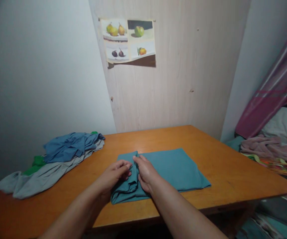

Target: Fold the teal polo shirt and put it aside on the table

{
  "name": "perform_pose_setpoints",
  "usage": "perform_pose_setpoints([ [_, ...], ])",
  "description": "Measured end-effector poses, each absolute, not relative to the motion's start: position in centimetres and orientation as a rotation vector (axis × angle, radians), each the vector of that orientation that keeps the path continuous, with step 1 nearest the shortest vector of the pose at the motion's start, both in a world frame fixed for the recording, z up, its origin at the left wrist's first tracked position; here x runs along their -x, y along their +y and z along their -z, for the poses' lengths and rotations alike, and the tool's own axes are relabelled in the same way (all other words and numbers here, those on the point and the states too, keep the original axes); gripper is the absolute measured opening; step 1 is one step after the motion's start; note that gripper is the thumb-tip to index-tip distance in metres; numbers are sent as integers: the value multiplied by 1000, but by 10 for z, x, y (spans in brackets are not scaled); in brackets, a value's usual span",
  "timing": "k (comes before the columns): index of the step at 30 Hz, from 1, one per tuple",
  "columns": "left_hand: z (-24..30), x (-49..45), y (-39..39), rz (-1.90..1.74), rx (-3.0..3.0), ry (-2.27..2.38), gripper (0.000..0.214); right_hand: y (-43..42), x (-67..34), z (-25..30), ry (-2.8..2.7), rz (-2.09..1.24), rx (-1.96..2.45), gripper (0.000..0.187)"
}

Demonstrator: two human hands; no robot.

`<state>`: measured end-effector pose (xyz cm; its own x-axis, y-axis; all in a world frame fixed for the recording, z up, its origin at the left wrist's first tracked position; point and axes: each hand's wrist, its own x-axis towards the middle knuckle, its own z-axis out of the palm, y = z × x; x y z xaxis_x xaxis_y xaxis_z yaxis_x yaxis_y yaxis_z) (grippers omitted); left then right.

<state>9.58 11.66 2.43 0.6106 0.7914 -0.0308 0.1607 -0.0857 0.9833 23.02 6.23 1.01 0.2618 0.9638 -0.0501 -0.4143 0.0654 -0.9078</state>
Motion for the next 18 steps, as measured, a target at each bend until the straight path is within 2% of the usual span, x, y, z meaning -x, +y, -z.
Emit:
perform_pose_setpoints([
  [5,-21,-75,100,-697,-1701,778,39,57,-229,-19,-742,-1227,1087,84],
  [8,-19,-59,89,-699,-1968,766,50,59,-228,-20,-758,-1171,1155,100],
  [10,-13,-49,84,-736,-2197,761,61,61,-226,-20,-731,-1175,1144,105],
  [14,6,-37,85,-815,-2506,814,70,59,-222,-19,-692,-1202,1090,110],
  [18,21,-30,89,-774,-2676,768,79,49,-227,-13,-795,-1139,1180,103],
])
